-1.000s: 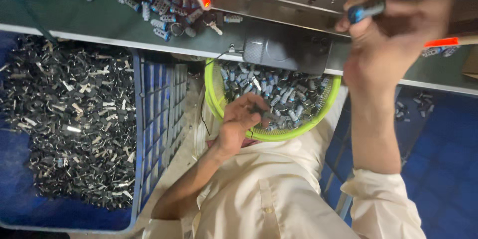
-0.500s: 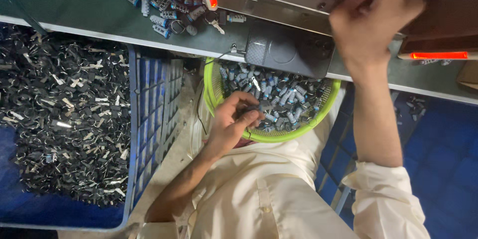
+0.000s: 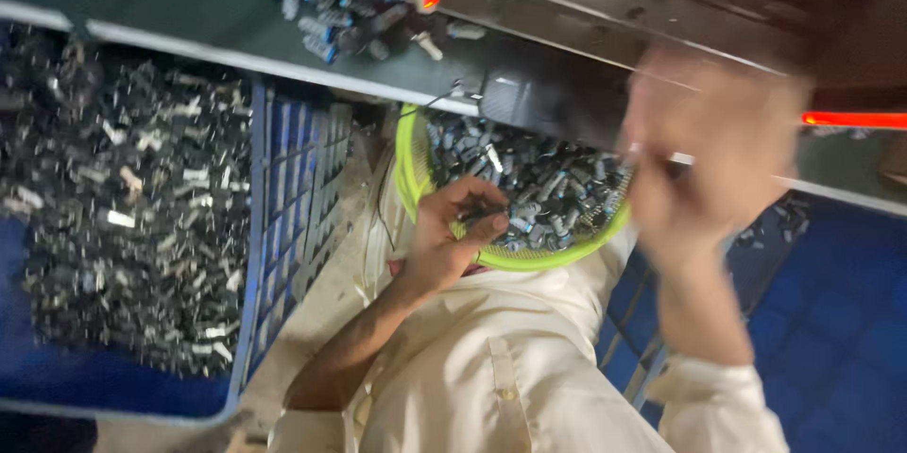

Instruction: The person repeatedly picks small cylindrical components from a green basket, inserts them into a machine slot, and places the processed items into a blue bin. The task involves continuous manual handling of small parts in a repetitive assembly loop.

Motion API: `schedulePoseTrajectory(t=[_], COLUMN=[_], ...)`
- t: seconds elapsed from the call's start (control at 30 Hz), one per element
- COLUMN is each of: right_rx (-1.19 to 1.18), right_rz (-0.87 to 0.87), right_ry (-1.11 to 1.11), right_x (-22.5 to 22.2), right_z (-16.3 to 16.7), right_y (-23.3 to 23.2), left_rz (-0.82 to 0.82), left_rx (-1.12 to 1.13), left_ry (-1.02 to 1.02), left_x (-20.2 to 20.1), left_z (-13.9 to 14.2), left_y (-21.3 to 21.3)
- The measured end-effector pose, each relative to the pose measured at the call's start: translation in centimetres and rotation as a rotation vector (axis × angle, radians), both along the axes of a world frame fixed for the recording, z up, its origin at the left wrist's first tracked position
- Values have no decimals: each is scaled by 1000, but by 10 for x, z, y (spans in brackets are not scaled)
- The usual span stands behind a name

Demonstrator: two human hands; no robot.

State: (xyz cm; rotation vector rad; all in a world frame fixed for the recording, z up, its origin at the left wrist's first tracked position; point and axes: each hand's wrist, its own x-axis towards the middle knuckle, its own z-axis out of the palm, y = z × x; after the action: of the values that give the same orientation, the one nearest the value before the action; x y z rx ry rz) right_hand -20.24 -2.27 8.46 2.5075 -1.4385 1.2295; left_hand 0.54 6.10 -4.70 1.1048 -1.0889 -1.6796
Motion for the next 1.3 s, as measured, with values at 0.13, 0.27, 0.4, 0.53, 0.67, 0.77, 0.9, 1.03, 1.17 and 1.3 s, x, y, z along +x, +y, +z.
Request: schedulePoseTrajectory(t=[0.13, 0.27, 0.4, 0.53, 0.67, 0.77, 0.9, 1.03, 1.17, 1.3], right_rx=[435, 557, 716, 633, 606, 870, 871, 501, 61, -84], right_rz=[156, -4, -99, -49, -81, -67, -35, 117, 15, -144], right_ry=[-283, -651, -895, -1017, -988, -1831, -1677, -1018, -436, -117], right_x=[27, 29, 19, 14, 16, 18, 14, -5, -27, -33], right_z=[-71, -118, -132, -137, -149, -154, -135, -89, -58, -63], right_y=[57, 98, 117, 118, 112, 110, 98, 47, -34, -79], left_rz=[62, -10, -33, -80, -100, -115, -49, -59, -308, -522], left_rx=[-11, -124, -318, -390, -368, -286, -393, -39, -445, -597], left_ry=[67, -70, -172, -177, -153, 273, 1265, 334, -641, -1167], left_x=[9, 8, -1, -6, -1, 29, 79, 64, 5, -26], left_z=[10, 16, 19, 28, 39, 45, 42, 23, -5, -21], left_y=[-2, -5, -16, -22, -23, -24, -27, -12, -3, -3])
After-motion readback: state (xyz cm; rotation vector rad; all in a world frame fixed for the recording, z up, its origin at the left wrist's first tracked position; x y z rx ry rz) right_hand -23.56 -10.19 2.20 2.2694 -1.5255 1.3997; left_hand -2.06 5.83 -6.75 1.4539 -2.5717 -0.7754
